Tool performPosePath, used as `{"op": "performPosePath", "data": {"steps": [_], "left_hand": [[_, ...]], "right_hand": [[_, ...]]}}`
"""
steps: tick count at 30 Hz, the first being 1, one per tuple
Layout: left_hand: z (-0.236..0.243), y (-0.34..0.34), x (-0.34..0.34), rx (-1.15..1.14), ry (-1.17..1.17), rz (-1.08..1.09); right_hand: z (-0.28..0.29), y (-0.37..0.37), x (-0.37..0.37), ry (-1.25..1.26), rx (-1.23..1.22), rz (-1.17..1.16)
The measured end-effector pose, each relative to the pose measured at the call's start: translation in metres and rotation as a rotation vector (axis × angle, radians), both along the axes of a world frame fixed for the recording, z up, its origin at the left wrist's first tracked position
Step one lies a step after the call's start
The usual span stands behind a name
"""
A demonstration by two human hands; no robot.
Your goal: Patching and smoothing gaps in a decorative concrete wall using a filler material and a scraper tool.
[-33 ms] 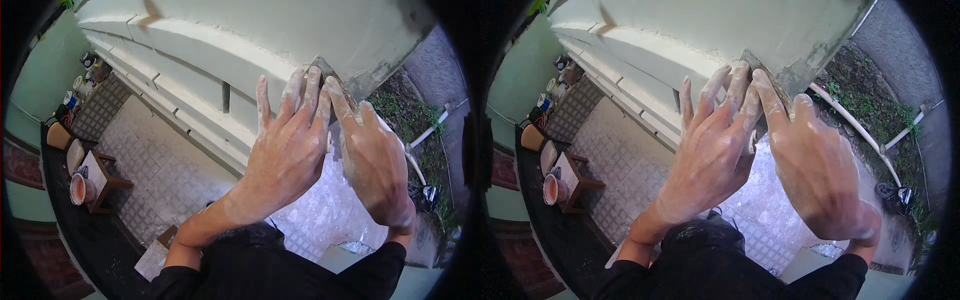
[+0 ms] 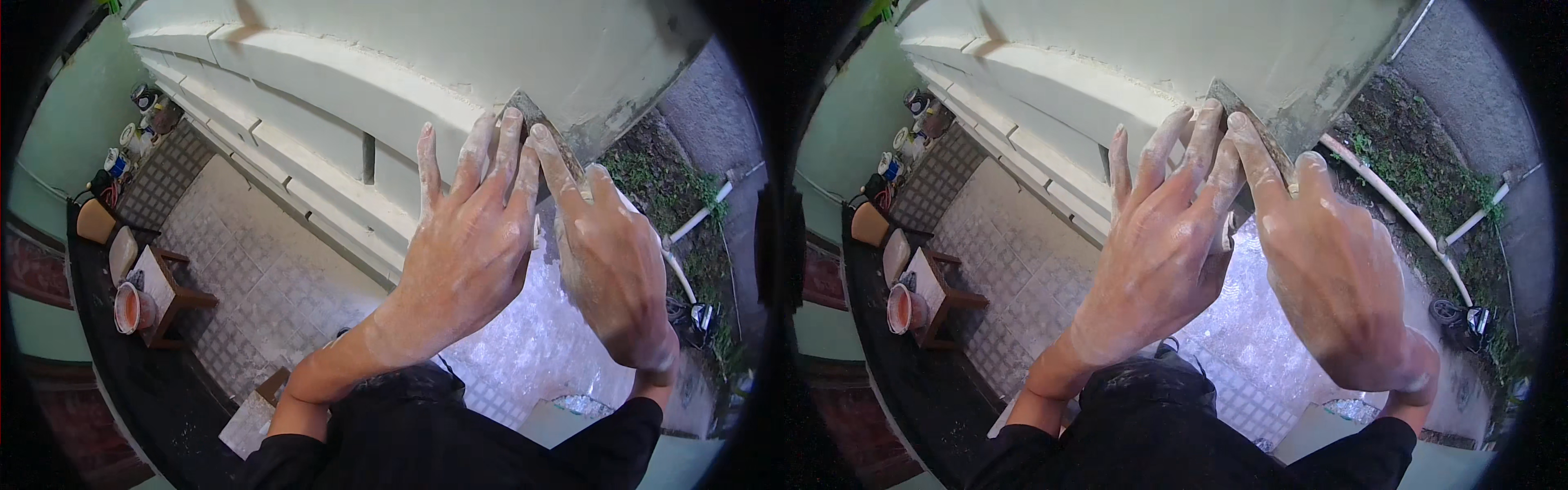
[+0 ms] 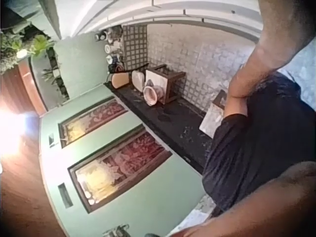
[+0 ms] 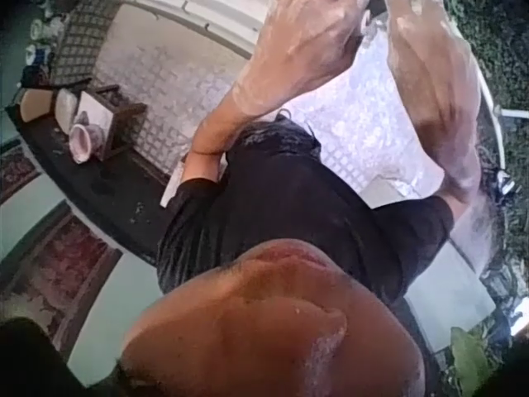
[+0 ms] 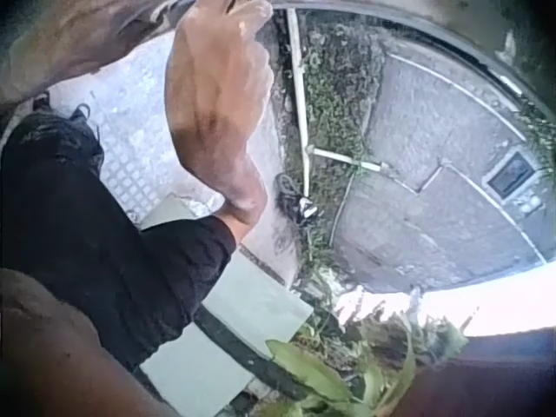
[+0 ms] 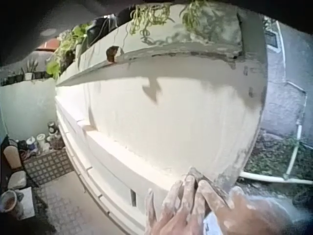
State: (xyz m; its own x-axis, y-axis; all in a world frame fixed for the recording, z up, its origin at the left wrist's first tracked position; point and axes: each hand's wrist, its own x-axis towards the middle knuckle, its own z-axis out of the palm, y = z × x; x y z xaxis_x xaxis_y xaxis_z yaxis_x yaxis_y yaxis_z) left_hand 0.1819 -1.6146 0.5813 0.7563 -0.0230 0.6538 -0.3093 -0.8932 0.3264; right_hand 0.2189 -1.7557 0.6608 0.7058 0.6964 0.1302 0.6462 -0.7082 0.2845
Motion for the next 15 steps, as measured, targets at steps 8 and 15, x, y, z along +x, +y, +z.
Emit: {"op": "performPosePath", "data": {"steps": [8,15], "left_hand": [[0.0024,-0.0057,0.0007,-0.010,-0.014,0.001],[-0.0027,-0.0040,-0.0026,0.010,-0.021,-0.017]], "right_hand": [[-0.0041,-0.0015,0.0037,-0.057,0.004,0.051],[-0.0038,-0.0025,0.0046,-0.068,0.003,0.050]]}}
